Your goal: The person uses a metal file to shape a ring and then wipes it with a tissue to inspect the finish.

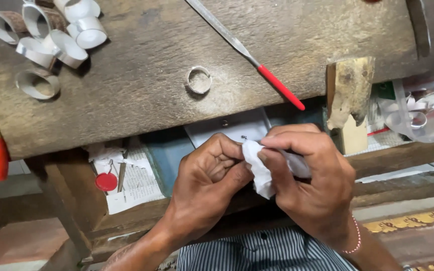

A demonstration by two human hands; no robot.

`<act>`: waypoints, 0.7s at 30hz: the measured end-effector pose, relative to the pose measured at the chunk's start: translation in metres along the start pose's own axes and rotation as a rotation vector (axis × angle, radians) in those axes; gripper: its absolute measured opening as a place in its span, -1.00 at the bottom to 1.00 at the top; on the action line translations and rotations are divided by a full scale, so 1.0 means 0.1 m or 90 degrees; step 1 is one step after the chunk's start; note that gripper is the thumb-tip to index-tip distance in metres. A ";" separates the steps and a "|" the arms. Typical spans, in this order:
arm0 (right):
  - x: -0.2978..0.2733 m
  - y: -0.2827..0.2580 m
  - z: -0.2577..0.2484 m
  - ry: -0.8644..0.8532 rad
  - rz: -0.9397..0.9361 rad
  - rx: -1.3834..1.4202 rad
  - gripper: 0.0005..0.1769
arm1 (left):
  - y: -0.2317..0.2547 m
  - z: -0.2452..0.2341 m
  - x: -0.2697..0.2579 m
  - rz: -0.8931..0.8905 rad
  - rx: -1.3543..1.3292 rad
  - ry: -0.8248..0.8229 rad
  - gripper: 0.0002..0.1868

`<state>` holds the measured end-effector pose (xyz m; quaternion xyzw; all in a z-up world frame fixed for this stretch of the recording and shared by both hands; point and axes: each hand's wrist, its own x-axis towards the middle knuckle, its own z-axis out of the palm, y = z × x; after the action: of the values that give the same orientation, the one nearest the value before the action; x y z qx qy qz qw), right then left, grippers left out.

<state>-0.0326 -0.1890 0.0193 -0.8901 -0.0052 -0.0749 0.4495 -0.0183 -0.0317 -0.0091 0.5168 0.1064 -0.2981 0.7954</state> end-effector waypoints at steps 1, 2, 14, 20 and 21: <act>-0.04 0.03 -0.02 0.000 -0.003 0.002 -0.81 | 0.05 0.00 0.00 0.003 0.001 0.002 -0.91; -0.08 0.06 -0.04 0.022 0.012 -0.003 -0.84 | 0.09 0.00 0.00 -0.018 -0.016 -0.009 -0.85; -0.39 0.53 -0.18 0.044 0.151 0.170 -0.71 | 0.24 0.04 -0.02 -0.108 -0.096 0.014 -0.72; -0.41 0.58 -0.18 0.082 0.206 0.211 -0.69 | 0.22 0.03 -0.01 -0.121 -0.142 0.008 -0.77; -0.40 0.57 -0.19 0.086 0.216 0.192 -0.70 | 0.21 0.03 -0.02 -0.119 -0.153 -0.001 -0.77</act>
<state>-0.0706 -0.2358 -0.0206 -0.7938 0.1634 -0.0560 0.5831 -0.0078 -0.0277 0.0087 0.4055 0.1880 -0.3562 0.8206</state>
